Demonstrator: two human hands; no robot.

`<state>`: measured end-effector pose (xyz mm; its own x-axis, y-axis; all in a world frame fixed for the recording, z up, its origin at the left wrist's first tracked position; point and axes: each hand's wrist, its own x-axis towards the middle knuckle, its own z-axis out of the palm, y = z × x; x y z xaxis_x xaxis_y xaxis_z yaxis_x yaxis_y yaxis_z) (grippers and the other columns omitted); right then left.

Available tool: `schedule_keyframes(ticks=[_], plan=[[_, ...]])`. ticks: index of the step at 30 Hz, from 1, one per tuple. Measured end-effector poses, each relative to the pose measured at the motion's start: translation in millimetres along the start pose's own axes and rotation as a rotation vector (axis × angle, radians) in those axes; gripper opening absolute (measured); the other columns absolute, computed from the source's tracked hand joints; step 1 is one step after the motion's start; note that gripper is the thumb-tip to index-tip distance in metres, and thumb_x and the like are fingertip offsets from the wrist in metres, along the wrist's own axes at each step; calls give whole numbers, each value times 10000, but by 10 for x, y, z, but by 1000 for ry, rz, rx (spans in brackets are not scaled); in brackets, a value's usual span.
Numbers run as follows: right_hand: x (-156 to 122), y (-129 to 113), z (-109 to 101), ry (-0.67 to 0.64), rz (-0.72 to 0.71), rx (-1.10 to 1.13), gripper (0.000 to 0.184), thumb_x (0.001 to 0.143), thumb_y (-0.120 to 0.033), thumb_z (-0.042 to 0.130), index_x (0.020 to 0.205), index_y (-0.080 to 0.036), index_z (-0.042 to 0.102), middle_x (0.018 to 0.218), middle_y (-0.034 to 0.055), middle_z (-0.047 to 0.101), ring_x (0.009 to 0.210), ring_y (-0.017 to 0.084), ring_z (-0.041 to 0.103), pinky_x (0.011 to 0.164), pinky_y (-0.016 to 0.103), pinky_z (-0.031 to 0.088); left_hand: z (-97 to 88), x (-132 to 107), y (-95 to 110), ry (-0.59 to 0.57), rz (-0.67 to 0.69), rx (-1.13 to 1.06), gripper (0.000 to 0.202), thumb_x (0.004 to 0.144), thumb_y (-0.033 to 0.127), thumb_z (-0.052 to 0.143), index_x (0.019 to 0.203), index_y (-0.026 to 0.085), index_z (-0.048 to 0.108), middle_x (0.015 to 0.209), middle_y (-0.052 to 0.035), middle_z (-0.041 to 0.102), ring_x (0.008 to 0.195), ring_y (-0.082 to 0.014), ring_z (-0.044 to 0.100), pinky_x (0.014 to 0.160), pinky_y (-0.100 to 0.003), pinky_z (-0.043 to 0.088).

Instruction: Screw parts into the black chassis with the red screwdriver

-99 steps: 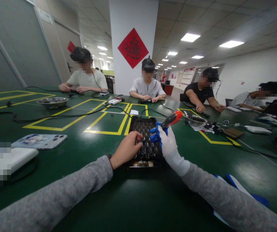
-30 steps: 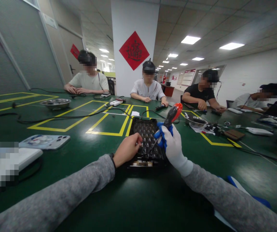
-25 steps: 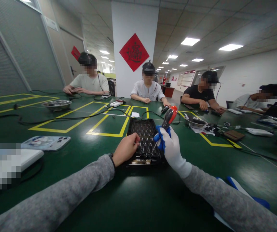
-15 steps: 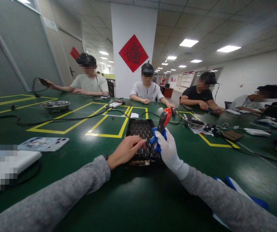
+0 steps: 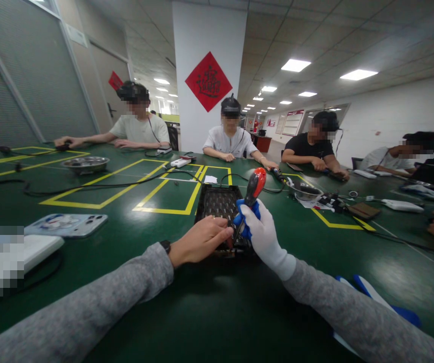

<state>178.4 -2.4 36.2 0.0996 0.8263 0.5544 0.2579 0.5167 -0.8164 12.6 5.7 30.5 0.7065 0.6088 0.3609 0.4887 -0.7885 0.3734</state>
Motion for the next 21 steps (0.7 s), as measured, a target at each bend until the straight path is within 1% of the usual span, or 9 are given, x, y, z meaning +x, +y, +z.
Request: schedule_keyframes(ticks=[3, 6, 10, 12, 14, 16, 18, 19, 21], plan=[[5, 12, 5, -2, 22, 30, 227, 817, -389, 485, 872, -184, 566, 658, -30, 487, 604, 106, 439, 602, 234, 389, -4, 6, 7, -24, 1, 18, 565, 938, 384, 173, 793, 191, 684, 805, -27, 544, 724, -134, 483, 747, -261, 331], [6, 15, 9, 14, 25, 52, 227, 810, -394, 495, 853, -182, 565, 662, -27, 499, 598, 104, 440, 588, 226, 388, -3, 7, 5, -24, -10, 19, 574, 937, 390, 167, 778, 176, 676, 796, -31, 544, 725, -137, 484, 741, -264, 335], [0, 2, 8, 33, 47, 94, 230, 800, -407, 509, 796, -180, 545, 609, -37, 490, 549, 98, 444, 529, 214, 382, 2, 1, 7, -15, -15, -26, 566, 935, 389, 178, 770, 173, 674, 814, -36, 561, 744, -141, 493, 773, -269, 344], [-4, 6, 8, 34, 77, 140, 236, 800, -416, 506, 801, -183, 537, 582, -45, 488, 509, 91, 442, 489, 207, 375, 8, 7, 3, 16, -32, -68, 541, 935, 385, 197, 763, 171, 664, 808, -32, 567, 743, -137, 500, 779, -267, 352], [-6, 19, 11, 33, 101, 177, 244, 800, -423, 504, 832, -183, 539, 582, -44, 511, 487, 86, 448, 472, 203, 377, 16, 32, -11, 59, -84, -118, 453, 914, 413, 289, 779, 164, 643, 778, -20, 569, 707, -129, 501, 728, -254, 374], [-5, 30, 16, 34, 117, 201, 258, 796, -428, 508, 865, -182, 541, 586, -40, 537, 469, 82, 455, 467, 202, 388, 22, 75, -32, 69, -135, -173, 340, 842, 448, 456, 792, 162, 633, 755, -9, 576, 678, -126, 503, 660, -238, 385], [-1, 30, 21, 20, 130, 236, 262, 791, -431, 516, 871, -182, 533, 584, -38, 557, 448, 77, 460, 457, 199, 397, 18, 129, -52, 46, -135, -216, 272, 750, 431, 597, 767, 164, 645, 756, -7, 597, 685, -130, 518, 646, -233, 389], [4, 27, 22, 11, 135, 263, 260, 787, -430, 524, 868, -183, 527, 582, -39, 563, 443, 76, 467, 451, 197, 401, 12, 156, -60, 31, -121, -229, 244, 723, 407, 634, 743, 165, 655, 758, -9, 608, 698, -134, 528, 658, -236, 390], [18, 16, 21, -14, 155, 323, 262, 774, -429, 544, 880, -191, 511, 578, -43, 570, 431, 77, 481, 429, 192, 403, -5, 198, -69, 13, -91, -237, 193, 712, 358, 654, 697, 167, 672, 749, -17, 624, 715, -142, 538, 680, -243, 390]])
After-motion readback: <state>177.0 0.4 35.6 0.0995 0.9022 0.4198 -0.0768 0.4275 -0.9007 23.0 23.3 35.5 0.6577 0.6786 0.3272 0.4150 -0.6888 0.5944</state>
